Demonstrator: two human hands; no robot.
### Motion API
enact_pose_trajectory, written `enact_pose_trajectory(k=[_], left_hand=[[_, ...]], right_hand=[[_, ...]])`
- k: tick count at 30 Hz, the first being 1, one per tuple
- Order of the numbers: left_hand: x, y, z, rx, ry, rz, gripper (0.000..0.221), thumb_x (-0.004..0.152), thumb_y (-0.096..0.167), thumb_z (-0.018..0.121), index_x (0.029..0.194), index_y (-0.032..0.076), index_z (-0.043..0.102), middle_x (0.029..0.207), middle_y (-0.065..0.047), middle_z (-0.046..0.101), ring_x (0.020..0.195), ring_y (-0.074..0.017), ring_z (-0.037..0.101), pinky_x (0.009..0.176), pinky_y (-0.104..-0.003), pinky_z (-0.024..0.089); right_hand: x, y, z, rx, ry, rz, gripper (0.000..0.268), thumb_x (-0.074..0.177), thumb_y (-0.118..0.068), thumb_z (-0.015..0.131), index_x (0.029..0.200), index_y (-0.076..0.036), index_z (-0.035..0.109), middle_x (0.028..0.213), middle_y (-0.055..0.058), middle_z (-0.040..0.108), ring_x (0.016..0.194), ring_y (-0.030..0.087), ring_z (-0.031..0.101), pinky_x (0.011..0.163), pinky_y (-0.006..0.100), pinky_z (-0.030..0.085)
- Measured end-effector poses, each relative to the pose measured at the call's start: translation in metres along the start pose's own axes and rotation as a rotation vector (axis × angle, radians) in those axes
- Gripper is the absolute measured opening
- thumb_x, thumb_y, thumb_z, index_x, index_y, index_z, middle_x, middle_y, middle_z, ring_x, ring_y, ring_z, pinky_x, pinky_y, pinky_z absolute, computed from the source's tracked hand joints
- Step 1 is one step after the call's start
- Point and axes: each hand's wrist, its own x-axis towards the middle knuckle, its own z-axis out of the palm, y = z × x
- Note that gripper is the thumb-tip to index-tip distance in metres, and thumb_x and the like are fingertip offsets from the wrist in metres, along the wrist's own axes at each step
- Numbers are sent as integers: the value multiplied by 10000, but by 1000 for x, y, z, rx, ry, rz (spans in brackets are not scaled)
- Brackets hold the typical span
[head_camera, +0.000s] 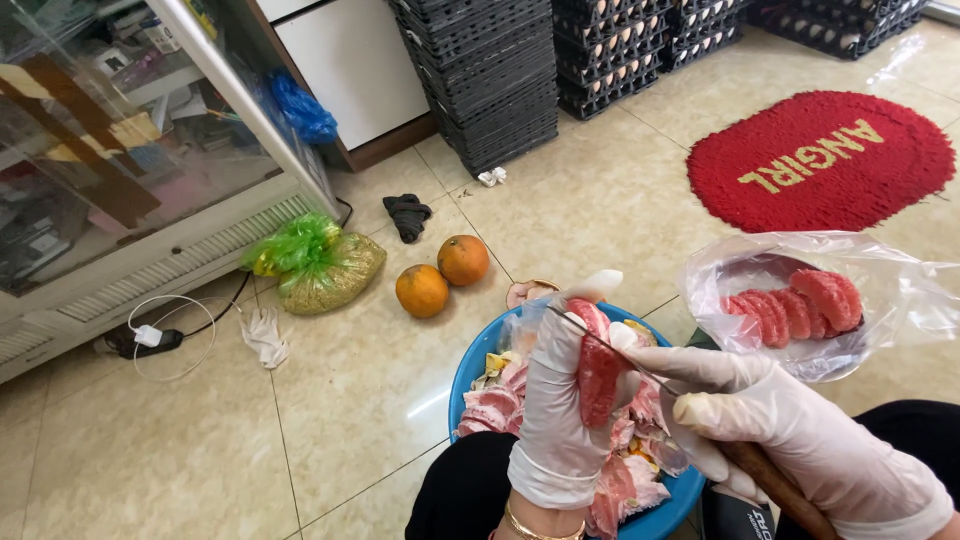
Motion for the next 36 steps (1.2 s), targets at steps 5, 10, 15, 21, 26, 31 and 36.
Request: enact_pose_trajectory(k=[5,10,15,21,26,31,36], left_hand=[[1,2,-5,57,-1,17,398,1037,216,606,1372,2,589,924,-15,619,785,-63,574,719,-171,468],[-2,4,-10,-46,12,-4,247,1046,159,582,1267,49,576,826,12,580,587,-56,550,507,-173,465],[-2,9,-9,-46,-33,16,274,1041,169,605,1276,33,563,772,15,591,605,-52,549,592,-181,481],[-2,18,-10,-5,-57,147,407,1028,231,616,1348,-13,557,651,27,519,485,-60,402,473,-217,343],[1,18,-15,-151,-189,109,478,1040,286,600,1405,-4,495,618,16,476,439,-64,327,432,-229,255],[0,20,-11,-38,-112,188,455,1033,272,608,1396,13,517,711,-34,572,520,-82,426,495,-217,346],[4,17,-16,74,-66,248,476,1018,271,628,1418,32,531,799,-86,653,592,-102,502,537,-215,410]], right_hand=[[6,4,-13,14,57,0,621,753,-5,751,1363,102,795,634,238,650,407,217,442,308,330,297],[5,-9,-16,-93,92,-144,589,817,-108,699,1370,82,774,499,164,548,347,179,396,258,304,243],[2,-14,-9,-123,63,-185,568,855,-92,630,1395,36,750,502,145,517,322,161,353,233,306,216],[-16,-43,6,-141,11,-653,656,918,-386,619,1436,11,547,421,-23,479,256,35,315,165,190,194],[14,-6,3,-227,402,-46,466,1012,-241,525,1369,-48,755,537,114,352,402,192,235,350,355,117],[47,52,-13,-19,63,-35,838,874,-299,651,1658,-366,362,551,142,559,331,144,393,257,265,223],[19,40,5,-59,-16,-148,860,857,-132,640,1653,-358,408,569,136,586,337,164,432,266,287,276]])
